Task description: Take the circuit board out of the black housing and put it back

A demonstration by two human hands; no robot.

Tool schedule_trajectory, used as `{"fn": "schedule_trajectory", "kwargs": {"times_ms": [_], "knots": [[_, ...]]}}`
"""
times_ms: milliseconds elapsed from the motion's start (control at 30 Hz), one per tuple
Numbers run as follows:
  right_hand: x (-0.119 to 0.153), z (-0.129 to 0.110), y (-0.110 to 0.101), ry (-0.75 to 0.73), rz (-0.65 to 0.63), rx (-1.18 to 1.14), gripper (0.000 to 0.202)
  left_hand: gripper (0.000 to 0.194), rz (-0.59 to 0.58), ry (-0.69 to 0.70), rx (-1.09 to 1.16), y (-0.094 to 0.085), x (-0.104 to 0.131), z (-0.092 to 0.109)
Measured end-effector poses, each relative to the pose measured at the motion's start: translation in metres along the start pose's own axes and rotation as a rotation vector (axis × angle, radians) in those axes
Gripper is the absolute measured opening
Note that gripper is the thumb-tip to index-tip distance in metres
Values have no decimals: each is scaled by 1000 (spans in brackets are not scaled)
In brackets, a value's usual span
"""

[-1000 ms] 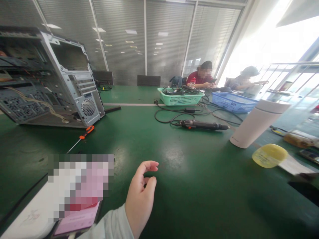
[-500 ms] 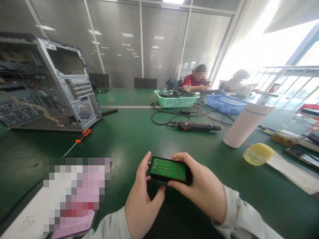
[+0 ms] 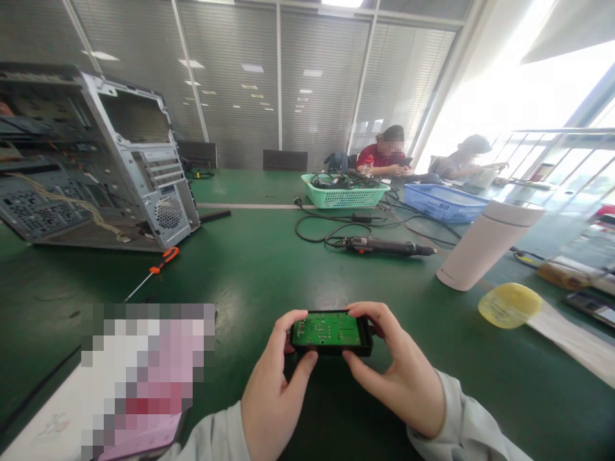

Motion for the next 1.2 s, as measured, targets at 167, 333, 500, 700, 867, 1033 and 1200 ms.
{"fn": "schedule_trajectory", "kwargs": {"times_ms": [167, 333, 500, 700, 867, 1033, 1200], "knots": [[-3, 4, -5, 26, 24, -107, 14, 43, -25, -44, -3, 1, 0, 3], [-1, 38, -1, 360, 24, -430, 26, 62, -142, -38, -51, 9, 6, 10], [20, 73, 29, 757, -41, -766, 50, 50, -127, -41, -76, 7, 4, 12], [46, 73, 59, 1087, -298, -899, 38, 35, -76, 42, -45, 1, 0, 23], [69, 57, 73, 1299, -629, -856, 73, 48, 20, 25, -76, -9, 1, 19], [69, 34, 79, 1272, -781, -1045, 93, 61, -17, -71, -36, -6, 4, 10], [70, 22, 79, 1257, -889, -1082, 102, 62, 6, -164, -6, -10, 6, -1]]}}
Point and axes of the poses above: each hand's wrist, its own x-axis away from the middle knuckle, its own y-axis out of the palm, z = x × y, the point moved 10 cm from there along -x, towards the middle knuckle, and after that the axes turned 1 degree about -x, right-handed, at the moved point
